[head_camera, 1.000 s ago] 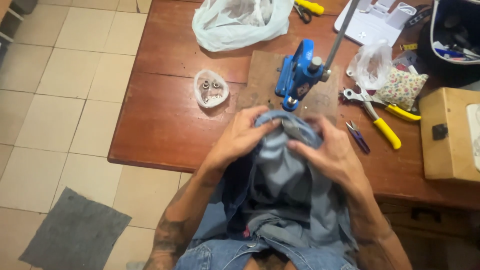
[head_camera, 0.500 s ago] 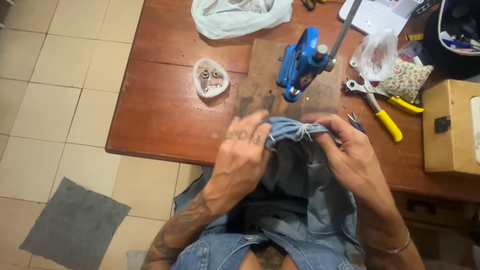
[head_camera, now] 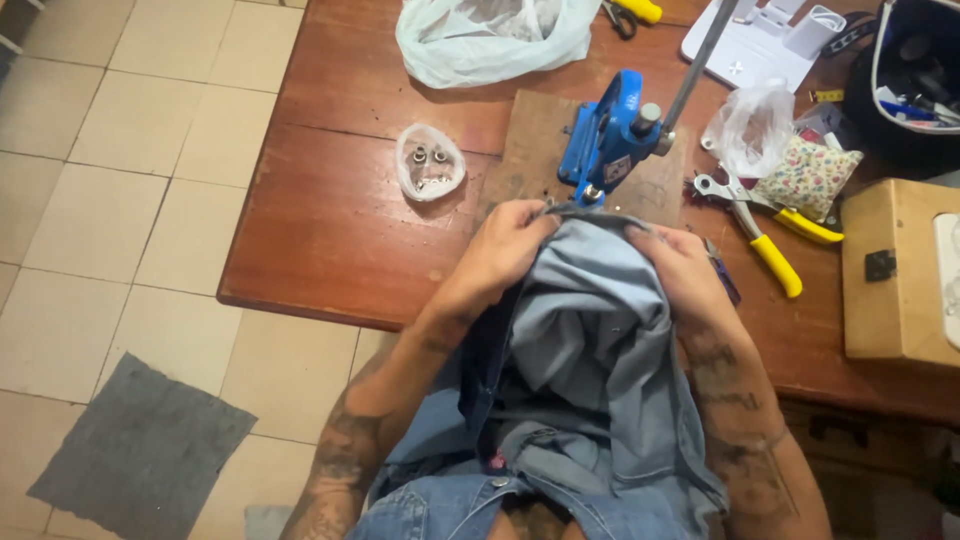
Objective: Attaching metal studs to a denim vest using a hand press and pliers
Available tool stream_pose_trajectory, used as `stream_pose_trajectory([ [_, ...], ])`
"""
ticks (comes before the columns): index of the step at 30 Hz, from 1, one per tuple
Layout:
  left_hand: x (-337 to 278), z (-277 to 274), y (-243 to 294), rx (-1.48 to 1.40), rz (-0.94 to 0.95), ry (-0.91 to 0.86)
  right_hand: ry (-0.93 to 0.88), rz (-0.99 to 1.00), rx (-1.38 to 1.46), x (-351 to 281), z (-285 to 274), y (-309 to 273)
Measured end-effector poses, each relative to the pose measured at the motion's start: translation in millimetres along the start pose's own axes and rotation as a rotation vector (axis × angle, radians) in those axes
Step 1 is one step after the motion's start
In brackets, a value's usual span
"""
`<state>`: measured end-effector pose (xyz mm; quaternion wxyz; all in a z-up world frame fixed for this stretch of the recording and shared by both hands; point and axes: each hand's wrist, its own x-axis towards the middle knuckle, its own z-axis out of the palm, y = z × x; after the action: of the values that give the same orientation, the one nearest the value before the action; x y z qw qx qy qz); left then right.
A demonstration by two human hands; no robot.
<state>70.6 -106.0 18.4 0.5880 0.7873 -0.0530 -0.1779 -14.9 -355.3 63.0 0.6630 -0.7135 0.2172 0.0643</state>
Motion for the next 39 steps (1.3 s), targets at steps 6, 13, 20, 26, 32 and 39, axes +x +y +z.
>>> stream_pose_trajectory([
  [6, 77.4, 15.4, -46.4, -0.223, -0.226, 0.007, 0.037, 0.099, 0.12, 57.9, -1.9, 1.2],
  [13, 85.3, 9.7, -37.5, -0.525, -0.315, -0.111, -0.006, 0.145, 0.077, 68.3, 1.6, -10.3],
  [20, 131.2, 11.8, -53.9, -0.379, -0.055, -0.001, -0.016, 0.016, 0.005, 66.4, 12.3, -51.5],
  [26, 173.0, 4.1, -26.5, -0.36, -0.172, -0.007, -0.146, 0.146, 0.306, 76.8, -6.0, -21.0],
  [32, 182.5, -8.8, 20.1, -0.314, -0.198, -0.073, -0.224, -0.031, 0.02, 33.9, -12.9, -43.9],
  [39, 61.4, -52.6, 89.2, -0.232, -0.098, -0.263, -0.073, 0.014, 0.118, 51.6, -3.4, -23.6],
])
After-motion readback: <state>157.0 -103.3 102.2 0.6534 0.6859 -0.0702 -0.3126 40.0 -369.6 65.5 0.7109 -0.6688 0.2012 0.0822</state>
